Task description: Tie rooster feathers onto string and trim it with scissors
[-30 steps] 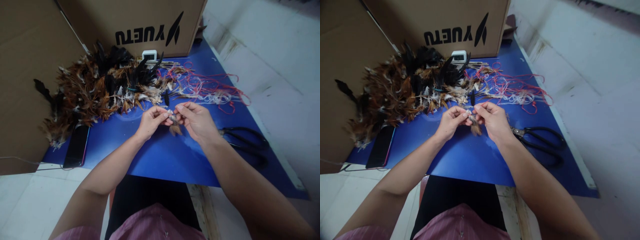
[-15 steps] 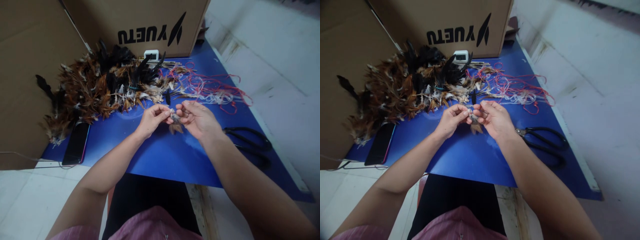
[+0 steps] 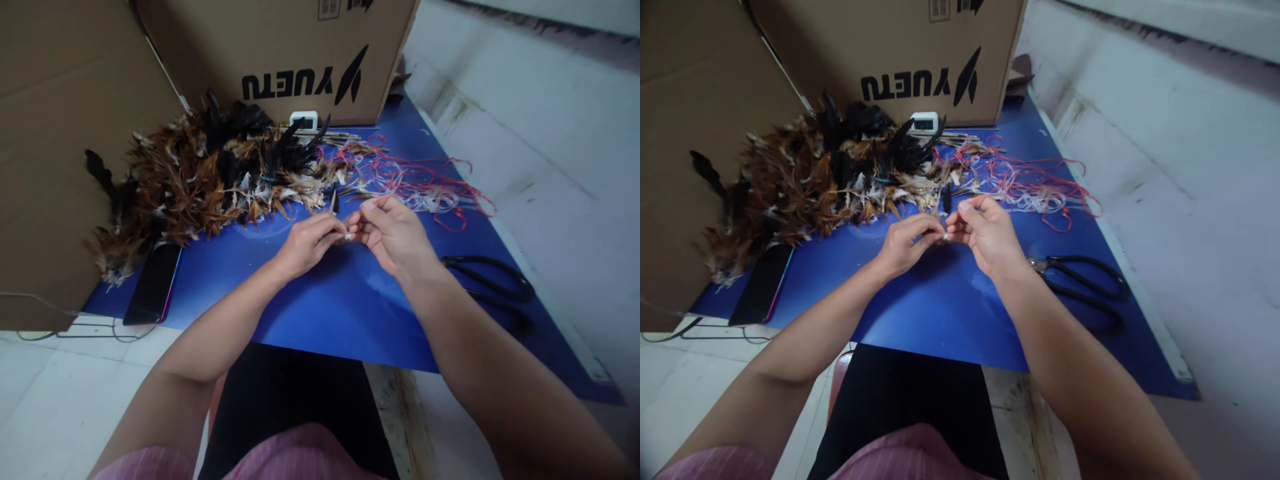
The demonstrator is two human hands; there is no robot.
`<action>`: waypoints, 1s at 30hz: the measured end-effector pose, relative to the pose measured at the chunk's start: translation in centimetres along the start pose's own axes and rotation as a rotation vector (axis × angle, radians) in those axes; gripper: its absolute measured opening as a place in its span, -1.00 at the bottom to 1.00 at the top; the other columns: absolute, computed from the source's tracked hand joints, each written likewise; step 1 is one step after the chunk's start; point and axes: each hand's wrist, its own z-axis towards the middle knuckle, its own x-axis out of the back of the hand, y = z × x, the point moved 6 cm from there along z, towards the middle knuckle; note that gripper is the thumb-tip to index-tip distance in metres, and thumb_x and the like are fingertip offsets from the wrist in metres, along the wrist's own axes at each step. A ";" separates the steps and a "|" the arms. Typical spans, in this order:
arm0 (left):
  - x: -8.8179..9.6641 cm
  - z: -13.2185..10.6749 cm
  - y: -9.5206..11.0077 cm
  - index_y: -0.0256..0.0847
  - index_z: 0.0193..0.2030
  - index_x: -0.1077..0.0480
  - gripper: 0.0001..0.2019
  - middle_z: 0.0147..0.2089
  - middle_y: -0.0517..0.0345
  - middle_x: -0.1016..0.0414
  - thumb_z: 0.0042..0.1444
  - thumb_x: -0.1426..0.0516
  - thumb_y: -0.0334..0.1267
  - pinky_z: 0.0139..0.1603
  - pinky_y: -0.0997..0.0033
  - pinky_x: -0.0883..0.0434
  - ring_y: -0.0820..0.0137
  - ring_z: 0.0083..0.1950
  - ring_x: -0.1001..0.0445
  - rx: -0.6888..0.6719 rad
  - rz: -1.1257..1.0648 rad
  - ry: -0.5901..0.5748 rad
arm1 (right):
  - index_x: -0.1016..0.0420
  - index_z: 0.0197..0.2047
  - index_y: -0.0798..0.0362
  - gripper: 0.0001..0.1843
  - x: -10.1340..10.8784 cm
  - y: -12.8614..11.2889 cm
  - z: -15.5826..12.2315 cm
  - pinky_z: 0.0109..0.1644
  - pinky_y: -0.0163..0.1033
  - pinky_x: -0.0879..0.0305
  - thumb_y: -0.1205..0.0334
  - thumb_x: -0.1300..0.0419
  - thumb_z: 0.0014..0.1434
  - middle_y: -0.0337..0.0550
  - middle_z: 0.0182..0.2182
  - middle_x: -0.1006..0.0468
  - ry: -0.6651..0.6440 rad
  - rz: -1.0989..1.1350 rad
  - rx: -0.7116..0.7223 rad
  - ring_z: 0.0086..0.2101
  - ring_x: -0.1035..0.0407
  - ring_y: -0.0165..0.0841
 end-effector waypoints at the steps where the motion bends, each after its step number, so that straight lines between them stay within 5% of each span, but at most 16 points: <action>1: -0.1 0.0 0.0 -0.19 -0.32 -0.47 -0.87 -0.31 0.08 -0.53 0.24 -0.14 -0.26 -0.16 0.43 -0.38 0.41 -0.25 -0.49 -0.039 0.034 -0.005 | -0.22 -0.31 -0.04 -0.64 0.0 0.1 0.0 -0.35 -0.21 -0.46 0.00 -0.33 0.11 -0.31 -0.48 -0.49 0.010 0.002 -0.005 -0.45 -0.45 -0.39; 8: -0.3 -0.7 -0.2 -0.24 -0.23 -0.42 -0.90 -0.24 0.06 -0.53 0.28 -0.08 -0.38 -0.11 0.43 -0.42 0.45 -0.18 -0.51 -0.217 0.305 0.012 | -0.23 -0.30 -0.03 -0.68 0.0 0.3 -0.2 -0.23 -0.15 -0.49 0.06 -0.32 0.13 -0.31 -0.46 -0.53 0.038 0.025 -0.060 -0.40 -0.49 -0.38; 17: -0.2 -0.7 0.3 -0.27 -0.24 -0.43 -0.92 -0.27 0.05 -0.55 0.24 -0.11 -0.42 -0.17 0.48 -0.45 0.46 -0.22 -0.53 -0.295 0.359 0.067 | -0.24 -0.32 -0.01 -0.76 -0.5 0.6 -0.2 -0.26 -0.21 -0.47 0.17 -0.27 0.16 -0.34 -0.50 -0.55 0.065 0.076 -0.071 -0.45 -0.47 -0.44; 24: -0.5 -0.7 -1.6 -0.29 -0.28 -0.45 -0.92 -0.28 0.08 -0.54 0.16 -0.12 -0.45 -0.30 0.54 -0.47 0.52 -0.35 -0.53 -0.001 0.116 0.029 | -0.27 -0.33 0.00 -0.77 -0.8 1.5 -0.1 -0.27 -0.24 -0.46 0.15 -0.27 0.18 -0.34 -0.52 -0.54 0.021 0.056 -0.082 -0.48 -0.45 -0.46; 30: -1.0 -0.9 -3.0 -0.32 -0.29 -0.44 -0.79 -0.09 -0.01 -0.52 0.12 -0.23 -0.17 -0.38 0.51 -0.55 0.55 -0.44 -0.56 0.249 -0.306 0.031 | -0.29 -0.33 0.00 -0.73 -0.7 1.6 0.1 -0.34 -0.28 -0.45 0.10 -0.32 0.14 -0.34 -0.52 -0.52 -0.023 0.062 -0.022 -0.51 -0.43 -0.47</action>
